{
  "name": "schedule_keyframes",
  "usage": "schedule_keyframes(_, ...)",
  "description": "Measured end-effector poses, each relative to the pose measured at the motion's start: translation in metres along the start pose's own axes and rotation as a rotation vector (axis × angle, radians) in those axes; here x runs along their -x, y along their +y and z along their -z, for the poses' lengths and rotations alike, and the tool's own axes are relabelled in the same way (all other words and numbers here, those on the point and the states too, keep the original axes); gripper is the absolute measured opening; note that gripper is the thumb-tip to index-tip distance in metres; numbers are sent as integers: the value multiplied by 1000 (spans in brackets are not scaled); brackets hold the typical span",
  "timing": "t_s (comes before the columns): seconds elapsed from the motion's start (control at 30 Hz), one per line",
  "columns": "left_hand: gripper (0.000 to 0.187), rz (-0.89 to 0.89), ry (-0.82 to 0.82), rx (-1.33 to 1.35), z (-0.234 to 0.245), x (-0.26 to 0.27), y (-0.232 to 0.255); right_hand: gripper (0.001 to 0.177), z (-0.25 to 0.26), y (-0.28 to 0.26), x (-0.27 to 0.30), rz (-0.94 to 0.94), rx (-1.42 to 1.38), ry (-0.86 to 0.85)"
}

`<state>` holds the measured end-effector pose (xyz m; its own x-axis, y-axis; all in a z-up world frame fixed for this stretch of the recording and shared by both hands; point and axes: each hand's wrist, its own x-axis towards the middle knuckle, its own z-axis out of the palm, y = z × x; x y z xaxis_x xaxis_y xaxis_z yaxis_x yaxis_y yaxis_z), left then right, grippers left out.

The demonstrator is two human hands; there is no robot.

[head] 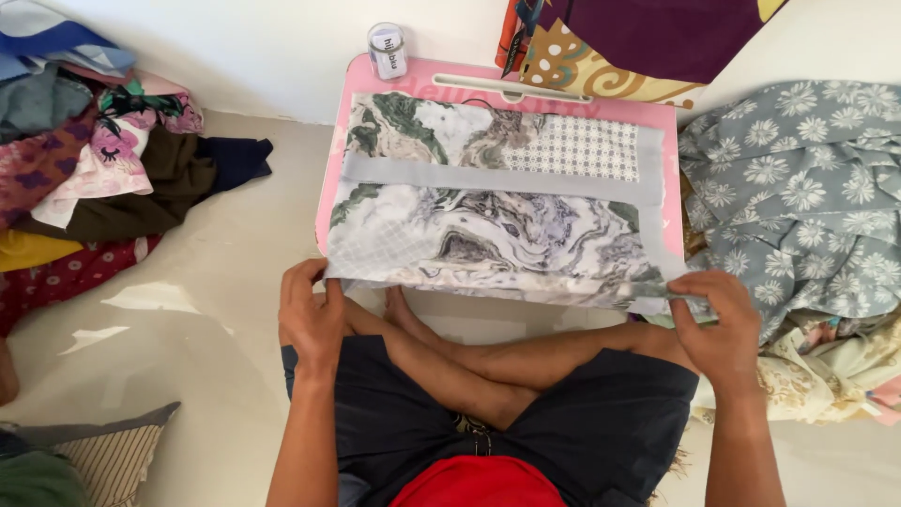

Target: A person folds a piece of patterned fabric on a small table and then uses a lint roller to remove debris from it.

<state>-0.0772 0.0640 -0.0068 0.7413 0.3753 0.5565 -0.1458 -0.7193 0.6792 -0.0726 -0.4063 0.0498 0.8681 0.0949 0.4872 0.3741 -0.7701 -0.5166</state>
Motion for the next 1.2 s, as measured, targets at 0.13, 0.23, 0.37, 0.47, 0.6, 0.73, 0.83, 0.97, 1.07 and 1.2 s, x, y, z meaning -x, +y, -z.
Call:
schedule_keyframes(0.13,39,94,-49,2,-3,4,-10,20,0,-8,10,-47,-56,7)
schedule_keyframes(0.23,32,214,-94,-28,-1,0,-11,25,0,-7,3,-76,-77,28)
schedule_keyframes(0.37,29,462,5,273,5,-11,-8,25,2,-5,-1,-65,-111,86)
schedule_keyframes(0.47,33,696,-48,488,4,-7,-24,23,-1,-4,1,-75,-119,63)
schedule_keyframes(0.6,38,488,-188,175,19,-6,-10,21,-4,5,15,-98,-33,-64)
schedule_keyframes(0.73,52,383,-288,77,20,2,-25,24,-10,25,36,-242,-23,-198)
schedule_keyframes(0.83,49,501,-332,333,19,3,-42,29,-12,30,35,-278,43,-326)
schedule_keyframes(0.97,72,560,-501,508,28,-7,-53,25,-28,21,4,-18,-46,-26)
schedule_keyframes(1.07,92,588,-620,596,35,-16,-63,28,-48,-6,-32,48,-67,4)
schedule_keyframes(1.2,111,688,-614,574,24,-16,-69,48,-96,15,-59,104,7,-90)
